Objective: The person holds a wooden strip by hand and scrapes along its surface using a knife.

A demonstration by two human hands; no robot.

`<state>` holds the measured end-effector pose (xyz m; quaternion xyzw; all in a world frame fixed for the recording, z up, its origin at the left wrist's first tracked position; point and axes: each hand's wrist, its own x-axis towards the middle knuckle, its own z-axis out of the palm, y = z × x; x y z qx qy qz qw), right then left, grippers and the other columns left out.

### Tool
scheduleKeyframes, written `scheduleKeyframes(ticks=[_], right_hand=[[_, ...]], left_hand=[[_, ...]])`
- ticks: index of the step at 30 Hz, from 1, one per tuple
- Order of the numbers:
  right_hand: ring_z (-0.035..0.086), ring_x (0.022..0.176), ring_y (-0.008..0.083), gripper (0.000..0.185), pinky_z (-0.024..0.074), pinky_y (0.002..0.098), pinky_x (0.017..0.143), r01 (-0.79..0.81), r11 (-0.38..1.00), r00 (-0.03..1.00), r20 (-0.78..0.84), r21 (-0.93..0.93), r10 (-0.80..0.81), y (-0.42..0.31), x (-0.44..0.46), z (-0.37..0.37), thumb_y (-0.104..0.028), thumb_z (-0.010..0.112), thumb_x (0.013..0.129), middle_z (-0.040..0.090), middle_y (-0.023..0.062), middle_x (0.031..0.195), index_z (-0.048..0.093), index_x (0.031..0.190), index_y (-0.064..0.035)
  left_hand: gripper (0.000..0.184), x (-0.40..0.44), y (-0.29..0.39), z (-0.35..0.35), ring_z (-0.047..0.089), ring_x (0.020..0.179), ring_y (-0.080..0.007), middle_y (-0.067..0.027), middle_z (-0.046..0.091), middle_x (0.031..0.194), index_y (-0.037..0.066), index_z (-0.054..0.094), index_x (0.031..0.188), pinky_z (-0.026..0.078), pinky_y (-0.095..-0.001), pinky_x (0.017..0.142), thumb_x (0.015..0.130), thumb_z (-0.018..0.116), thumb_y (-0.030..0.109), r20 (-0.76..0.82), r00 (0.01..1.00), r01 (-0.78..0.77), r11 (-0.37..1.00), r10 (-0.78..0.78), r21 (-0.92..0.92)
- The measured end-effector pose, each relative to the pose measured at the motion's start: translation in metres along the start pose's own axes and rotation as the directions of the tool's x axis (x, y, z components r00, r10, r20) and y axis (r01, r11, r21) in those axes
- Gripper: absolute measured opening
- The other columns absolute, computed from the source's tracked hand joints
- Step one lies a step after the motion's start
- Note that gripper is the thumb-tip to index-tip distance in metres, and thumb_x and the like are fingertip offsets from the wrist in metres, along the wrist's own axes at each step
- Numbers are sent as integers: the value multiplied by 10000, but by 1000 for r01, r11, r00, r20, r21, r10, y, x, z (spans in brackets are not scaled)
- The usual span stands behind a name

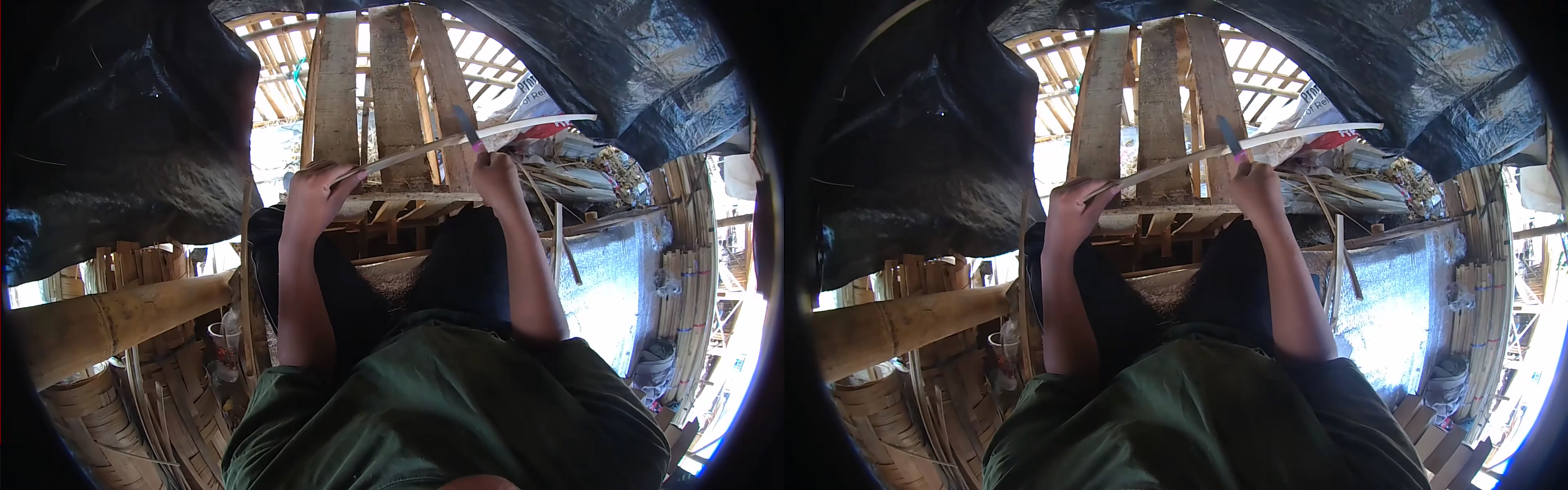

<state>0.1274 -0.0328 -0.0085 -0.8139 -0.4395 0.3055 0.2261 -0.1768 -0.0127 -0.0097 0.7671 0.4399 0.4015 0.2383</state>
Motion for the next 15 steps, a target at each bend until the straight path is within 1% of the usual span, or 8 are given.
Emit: scheduleKeyframes(ticks=[1, 2, 3, 5, 9, 11, 13, 15], right_hand=[[591, 475, 222, 439, 440, 377, 432, -1, 996, 993, -117, -88, -9, 4, 3, -2, -329, 448, 1041, 607, 146, 628, 628, 866, 31], [684, 776, 478, 413, 538, 521, 711, -88, 996, 995, -41, 6, 88, -45, -35, -15, -255, 450, 1002, 664, 299, 749, 666, 929, 89], [684, 776, 478, 413, 538, 521, 711, -91, 996, 995, -39, 8, 91, -45, -42, 6, -255, 450, 1002, 664, 299, 749, 666, 929, 89], [686, 692, 456, 411, 541, 493, 627, 313, 936, 943, -66, -158, -327, -33, -46, 40, -249, 432, 1010, 668, 297, 756, 662, 901, 74], [695, 674, 420, 397, 545, 485, 621, 198, 980, 979, 51, -31, -196, -36, -40, 29, -243, 435, 1010, 672, 290, 764, 650, 872, 61], [689, 767, 472, 364, 543, 520, 730, -117, 977, 993, 51, 178, 109, -48, -34, 3, -223, 458, 995, 671, 317, 797, 644, 871, 64], [671, 803, 499, 374, 527, 539, 757, -122, 978, 992, 53, 167, 115, -46, -40, 15, -238, 474, 998, 660, 329, 793, 642, 880, 75], [690, 665, 413, 418, 535, 493, 605, 192, 981, 979, -63, -27, -193, -31, -48, 53, -268, 457, 1022, 661, 292, 735, 650, 881, 75]], left_hand=[[151, 0, -1, 2, 667, 647, -248, -98, 683, 738, 48, 753, 929, 510, -347, 592, 855, 769, 179, 13, 1000, 18, 1000, -19, 22], [151, 1, -1, 5, 667, 647, -248, -98, 683, 738, 48, 753, 929, 510, -347, 592, 855, 769, 179, 13, 1000, 19, 1000, -19, 22], [156, 0, -1, 8, 672, 658, -261, -104, 685, 743, 46, 748, 930, 513, -356, 596, 863, 762, 186, 4, 1000, -15, 999, 15, 31], [162, -2, 0, 9, 677, 669, -274, -111, 687, 748, 44, 743, 931, 516, -364, 600, 871, 756, 194, 4, 999, -48, 998, 47, 40], [156, -1, 1, 7, 691, 718, -287, -121, 697, 775, 49, 732, 939, 526, -372, 631, 878, 743, 191, 65, 998, -9, 999, 6, 38], [153, -2, 3, 9, 695, 731, -286, -122, 704, 790, 51, 730, 940, 529, -373, 641, 875, 742, 190, 71, 996, 45, 999, -47, 23], [164, 0, 7, 13, 698, 750, -287, -120, 717, 817, 54, 729, 951, 538, -378, 665, 869, 744, 195, 56, 992, -114, 988, 109, 107], [170, -1, 3, 15, 699, 752, -288, -122, 721, 828, 54, 730, 950, 541, -379, 669, 866, 747, 201, 72, 993, -98, 990, 90, 104]])
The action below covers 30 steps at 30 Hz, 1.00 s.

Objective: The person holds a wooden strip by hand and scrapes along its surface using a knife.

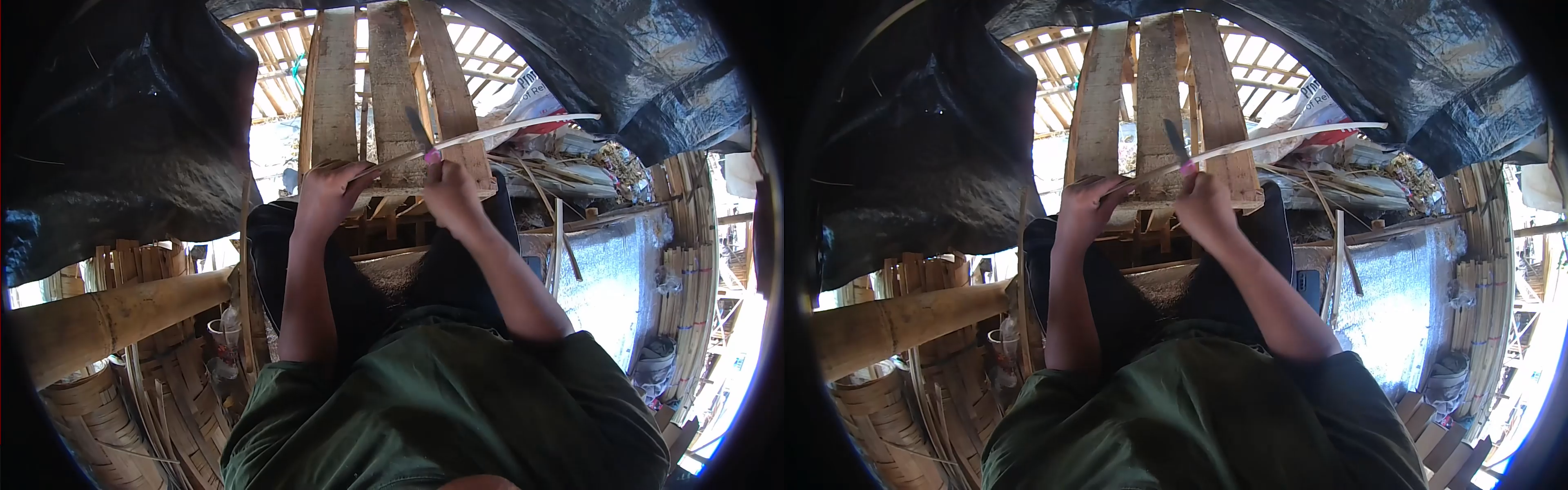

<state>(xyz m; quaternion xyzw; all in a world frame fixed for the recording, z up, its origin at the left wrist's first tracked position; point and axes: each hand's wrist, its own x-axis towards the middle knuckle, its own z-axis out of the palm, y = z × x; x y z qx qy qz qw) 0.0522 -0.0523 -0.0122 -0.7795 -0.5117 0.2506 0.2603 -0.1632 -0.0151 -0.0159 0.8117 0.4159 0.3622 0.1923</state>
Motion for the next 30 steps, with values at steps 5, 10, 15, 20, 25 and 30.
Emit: scheduleKeyframes(ticks=[5, 10, 15, 20, 25, 30], right_hand=[[710, 693, 370, 403, 558, 479, 650, -271, 960, 957, 125, 70, 261, -6, 19, -50, -241, 450, 1008, 672, 279, 747, 653, 868, 78], [651, 523, 381, 395, 544, 464, 545, 66, 996, 996, 71, -60, -61, -1, -3, -11, -252, 450, 1011, 625, 247, 657, 631, 918, 87], [493, 427, 162, 392, 420, 343, 385, -349, 859, 930, 248, 374, 270, -14, 10, -37, -342, 509, 1010, 513, 48, 590, 585, 792, -25], [381, 427, 88, 315, 293, 276, 365, -385, 734, 922, 193, 559, 337, -3, 28, -44, -286, 616, 960, 465, -12, 605, 539, 732, -83], [411, 459, 78, 256, 272, 279, 365, -359, 687, 930, 180, 632, 320, -3, 31, -48, -207, 646, 927, 470, -19, 611, 551, 724, -82], [380, 423, 67, 253, 256, 264, 359, -324, 677, 942, 158, 661, 297, 12, 41, -45, -224, 603, 975, 452, -31, 606, 541, 774, -83]], left_hand=[[178, 1, -1, 3, 697, 750, -295, -125, 716, 817, 51, 730, 946, 542, -384, 671, 860, 754, 206, -1, 999, 46, 997, -46, -65], [168, 0, 1, 7, 690, 739, -303, -134, 696, 787, 48, 725, 955, 532, -401, 654, 872, 742, 194, 8, 1000, 6, 1000, -6, -7], [152, 3, 8, 2, 673, 750, -346, -146, 693, 822, 46, 713, 985, 520, -424, 669, 899, 708, 171, 39, 999, 8, 999, -6, -46], [136, 4, 27, -11, 654, 805, -400, -174, 686, 847, 43, 685, 1024, 516, -452, 712, 934, 658, 141, 144, 988, 78, 988, -59, -135], [163, 0, 31, -18, 656, 894, -384, -171, 682, 954, 21, 631, 1061, 523, -440, 741, 944, 648, 132, 226, 942, 311, 899, -248, -309], [165, 4, 26, -18, 657, 813, -337, -125, 662, 898, -4, 642, 953, 520, -401, 687, 915, 691, 149, 14, 999, 51, 975, -50, -215]])
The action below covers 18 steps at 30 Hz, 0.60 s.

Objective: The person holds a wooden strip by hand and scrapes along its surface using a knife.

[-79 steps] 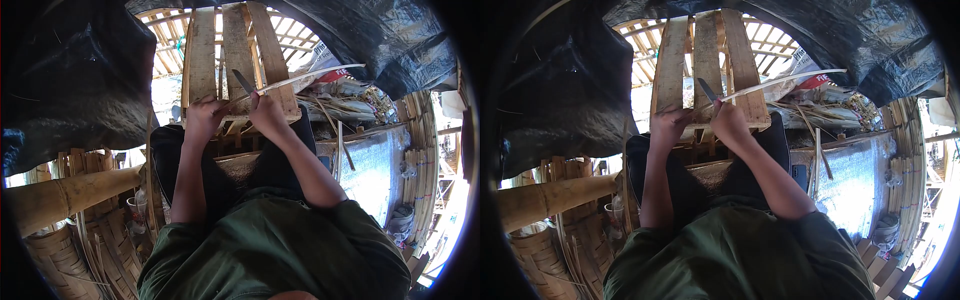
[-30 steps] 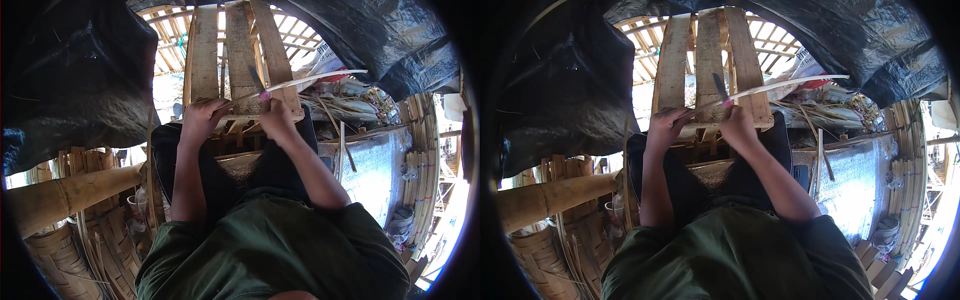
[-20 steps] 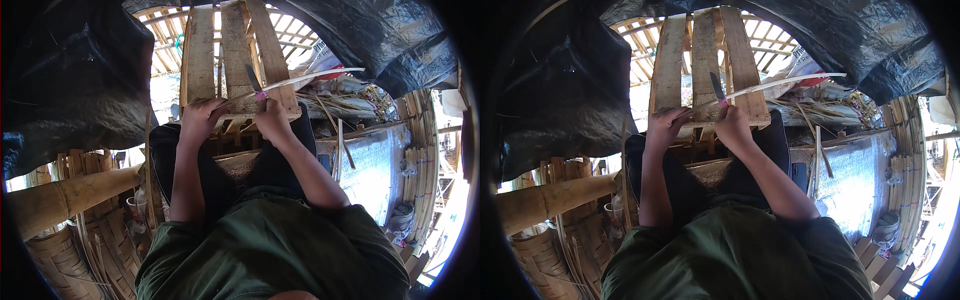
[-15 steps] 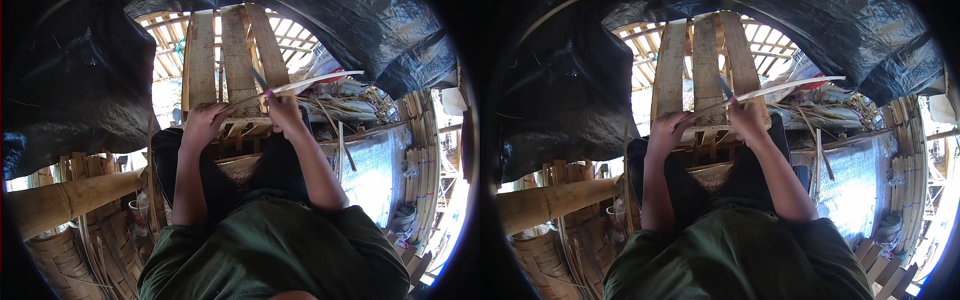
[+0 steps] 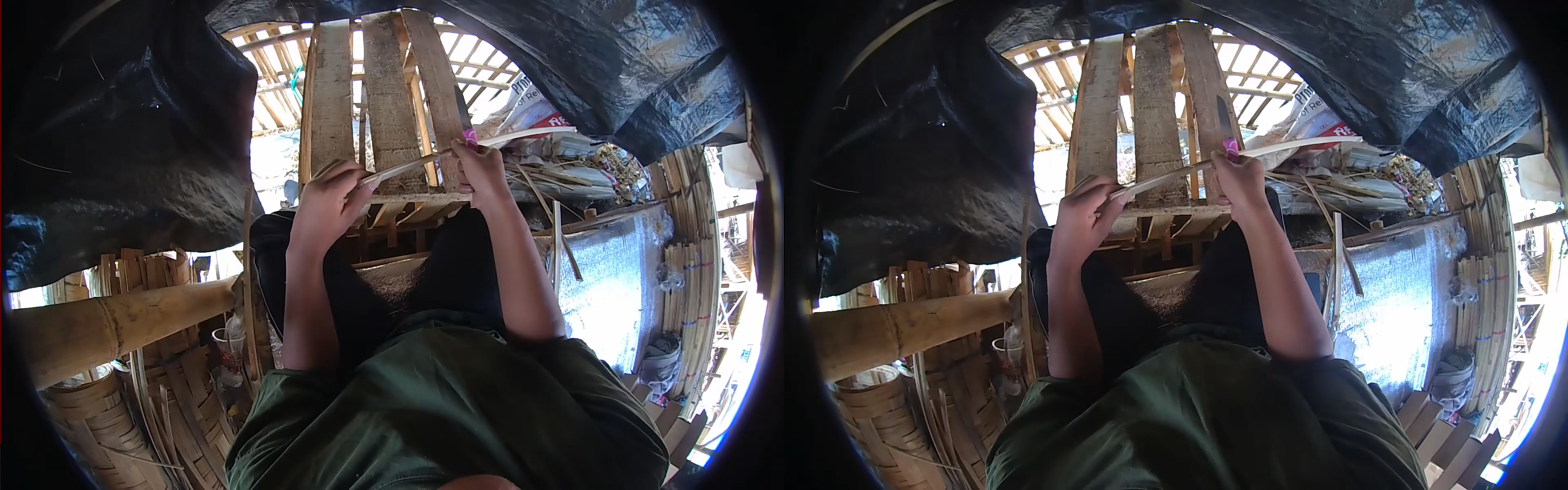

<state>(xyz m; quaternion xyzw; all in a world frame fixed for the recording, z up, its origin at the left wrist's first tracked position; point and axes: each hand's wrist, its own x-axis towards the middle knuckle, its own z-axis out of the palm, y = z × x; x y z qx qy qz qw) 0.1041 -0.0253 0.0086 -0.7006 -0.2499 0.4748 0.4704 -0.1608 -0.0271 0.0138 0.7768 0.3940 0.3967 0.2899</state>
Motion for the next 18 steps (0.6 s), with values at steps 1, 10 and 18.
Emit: scheduleKeyframes(ticks=[1, 10, 18], right_hand=[[380, 423, 67, 253, 256, 264, 359, 1, 1000, 1000, 2, 1, -1, -1, -5, 0, -224, 603, 975, 452, -31, 606, 541, 774, -83], [325, 384, 66, 409, 250, 264, 336, -125, 924, 992, -70, -360, 107, 2, -29, -21, -442, 465, 1049, 380, -44, 568, 479, 795, -123], [306, 392, 59, 294, 234, 279, 342, -139, 975, 988, 38, -173, 147, 12, -21, -29, -302, 420, 1053, 321, -64, 547, 471, 809, -146]], left_hand=[[181, -1, -4, 0, 654, 783, -320, -113, 653, 872, -15, 644, 906, 519, -391, 671, 902, 708, 155, -15, 997, -78, 995, 79, 61], [196, -3, -26, 8, 639, 691, -283, -86, 629, 752, 14, 633, 776, 504, -388, 622, 858, 751, 147, 45, 994, -109, 981, 103, 160], [204, -3, -35, 20, 624, 661, -267, -101, 617, 726, 3, 611, 759, 486, -370, 581, 839, 767, 108, 0, 983, -183, 977, 184, 108]])
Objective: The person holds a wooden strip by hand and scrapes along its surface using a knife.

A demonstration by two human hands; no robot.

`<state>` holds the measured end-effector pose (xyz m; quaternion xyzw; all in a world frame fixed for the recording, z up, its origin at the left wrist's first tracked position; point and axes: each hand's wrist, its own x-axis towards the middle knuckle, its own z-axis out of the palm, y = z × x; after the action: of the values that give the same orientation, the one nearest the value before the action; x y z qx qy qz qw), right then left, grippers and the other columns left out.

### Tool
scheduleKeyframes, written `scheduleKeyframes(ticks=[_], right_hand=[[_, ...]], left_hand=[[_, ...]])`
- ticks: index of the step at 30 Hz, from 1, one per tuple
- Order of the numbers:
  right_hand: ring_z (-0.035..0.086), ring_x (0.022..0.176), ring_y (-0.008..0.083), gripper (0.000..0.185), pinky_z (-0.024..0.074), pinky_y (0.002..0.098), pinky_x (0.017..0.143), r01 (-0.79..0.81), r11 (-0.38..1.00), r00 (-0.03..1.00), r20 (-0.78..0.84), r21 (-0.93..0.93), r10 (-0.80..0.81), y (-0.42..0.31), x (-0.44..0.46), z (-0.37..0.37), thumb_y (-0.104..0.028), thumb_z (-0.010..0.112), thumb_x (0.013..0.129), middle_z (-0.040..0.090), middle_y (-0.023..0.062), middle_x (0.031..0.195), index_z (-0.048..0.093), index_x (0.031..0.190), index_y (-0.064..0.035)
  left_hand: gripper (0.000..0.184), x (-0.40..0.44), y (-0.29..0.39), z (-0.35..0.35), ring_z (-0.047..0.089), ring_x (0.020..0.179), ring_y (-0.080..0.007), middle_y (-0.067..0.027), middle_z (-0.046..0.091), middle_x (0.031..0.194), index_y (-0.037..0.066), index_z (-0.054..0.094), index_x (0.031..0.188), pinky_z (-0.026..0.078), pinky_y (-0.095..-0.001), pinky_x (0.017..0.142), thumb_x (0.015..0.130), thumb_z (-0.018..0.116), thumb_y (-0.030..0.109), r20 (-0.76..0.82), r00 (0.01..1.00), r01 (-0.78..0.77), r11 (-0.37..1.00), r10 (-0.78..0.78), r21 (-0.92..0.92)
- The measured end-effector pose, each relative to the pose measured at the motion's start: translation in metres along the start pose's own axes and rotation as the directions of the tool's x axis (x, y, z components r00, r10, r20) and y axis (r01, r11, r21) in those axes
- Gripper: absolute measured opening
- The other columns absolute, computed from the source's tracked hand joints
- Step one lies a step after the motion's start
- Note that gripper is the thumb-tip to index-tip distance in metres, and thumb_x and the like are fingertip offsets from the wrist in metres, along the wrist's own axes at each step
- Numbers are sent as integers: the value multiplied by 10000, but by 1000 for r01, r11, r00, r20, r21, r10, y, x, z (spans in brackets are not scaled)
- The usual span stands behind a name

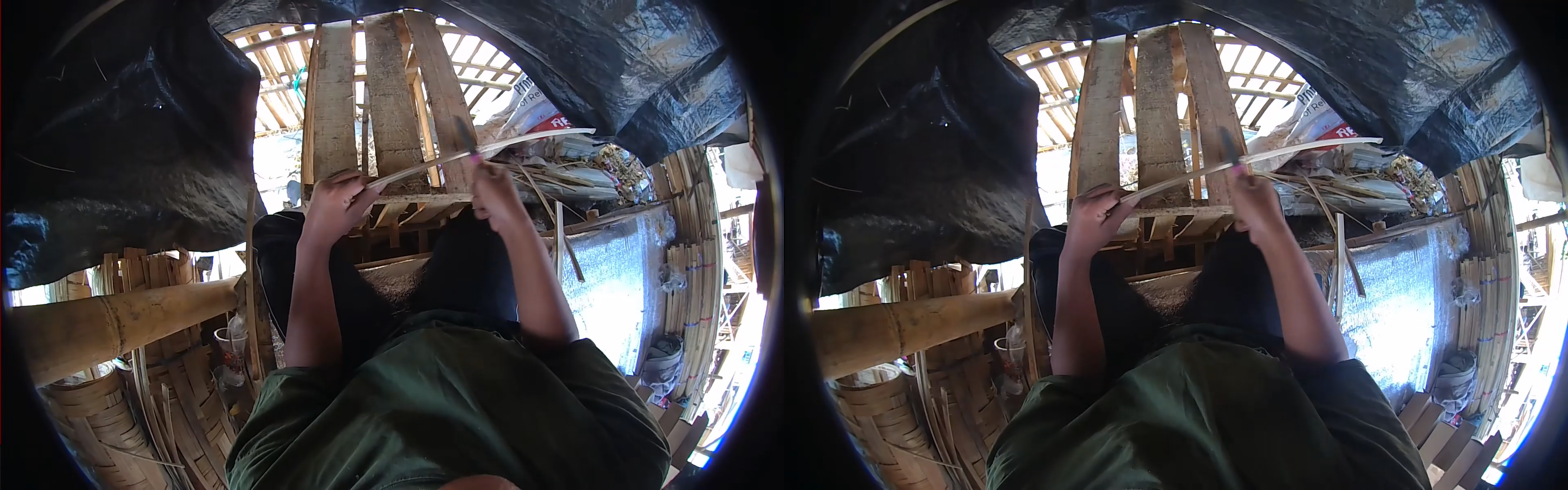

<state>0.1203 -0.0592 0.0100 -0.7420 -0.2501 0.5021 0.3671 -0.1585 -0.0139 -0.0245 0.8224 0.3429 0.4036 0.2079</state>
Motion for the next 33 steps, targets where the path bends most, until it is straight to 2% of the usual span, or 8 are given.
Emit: scheduleKeyframes(ticks=[8, 14, 19, 22, 24, 26, 27, 33], right_hand=[[301, 398, 56, 293, 246, 256, 363, 17, 1000, 975, 220, -3, -16, -8, -47, 37, -300, 447, 1044, 326, -73, 555, 452, 804, -133], [364, 408, 72, 307, 298, 263, 341, 51, 988, 998, -26, -148, -55, -7, -36, 37, -278, 448, 1038, 369, -40, 560, 467, 779, -115], [326, 408, 72, 385, 242, 268, 346, 14, 1000, 942, 335, -26, -4, -5, -52, 49, -390, 468, 1050, 365, -44, 572, 459, 791, -106], [320, 409, 72, 345, 235, 257, 350, 104, 971, 993, 28, 218, -113, -7, -31, 30, -354, 480, 1044, 367, -45, 575, 439, 785, -129], [435, 362, 149, 390, 339, 328, 333, 104, 982, 990, -81, -159, -118, 2, -23, 39, -302, 444, 1059, 417, 0, 524, 530, 791, -33], [384, 415, 81, 316, 316, 269, 350, 755, 572, 626, 90, -322, -775, 89, 20, 61, -327, 478, 1042, 397, -20, 570, 459, 813, -110], [374, 419, 79, 307, 303, 272, 348, 124, 975, 982, 163, -183, -95, -2, -70, 76, -331, 476, 1046, 396, -27, 575, 479, 845, -99], [347, 421, 70, 349, 265, 263, 350, 110, 993, 994, -23, 32, -110, -6, -33, 41, -362, 447, 1059, 392, -40, 578, 455, 821, -107]], left_hand=[[341, 4, -4, 6, 549, 599, -278, -103, 520, 646, -2, 503, 657, 440, -399, 546, 818, 785, 100, -92, 995, -45, 994, 36, -102], [227, -1, -8, 8, 597, 654, -241, -94, 619, 732, -10, 590, 726, 472, -362, 588, 792, 798, 53, -9, 999, 40, 995, -41, -87], [312, 6, -2, -1, 549, 601, -264, -92, 523, 642, 2, 525, 667, 434, -394, 540, 804, 793, 86, -44, 999, -12, 993, 7, -117], [268, 2, -8, 2, 573, 618, -262, -91, 548, 655, 3, 556, 687, 453, -398, 551, 797, 791, 71, 12, 999, 32, 997, -31, -71], [257, 1, -8, 5, 575, 619, -259, -90, 549, 655, 4, 565, 690, 455, -400, 551, 795, 791, 66, 21, 1000, 23, 998, -22, -52], [245, 3, -6, 6, 577, 619, -256, -90, 551, 655, 4, 575, 692, 458, -401, 551, 793, 792, 61, 28, 1000, 1, 999, 0, -37], [230, 4, -5, 5, 572, 611, -260, -92, 549, 653, 6, 589, 700, 458, -400, 552, 799, 789, 66, 10, 1000, -15, 997, 16, -77], [117, 2, -7, 2, 593, 631, -260, -96, 595, 693, 4, 673, 809, 472, -378, 585, 803, 780, 52, 20, 1000, 8, 997, -6, -75]])
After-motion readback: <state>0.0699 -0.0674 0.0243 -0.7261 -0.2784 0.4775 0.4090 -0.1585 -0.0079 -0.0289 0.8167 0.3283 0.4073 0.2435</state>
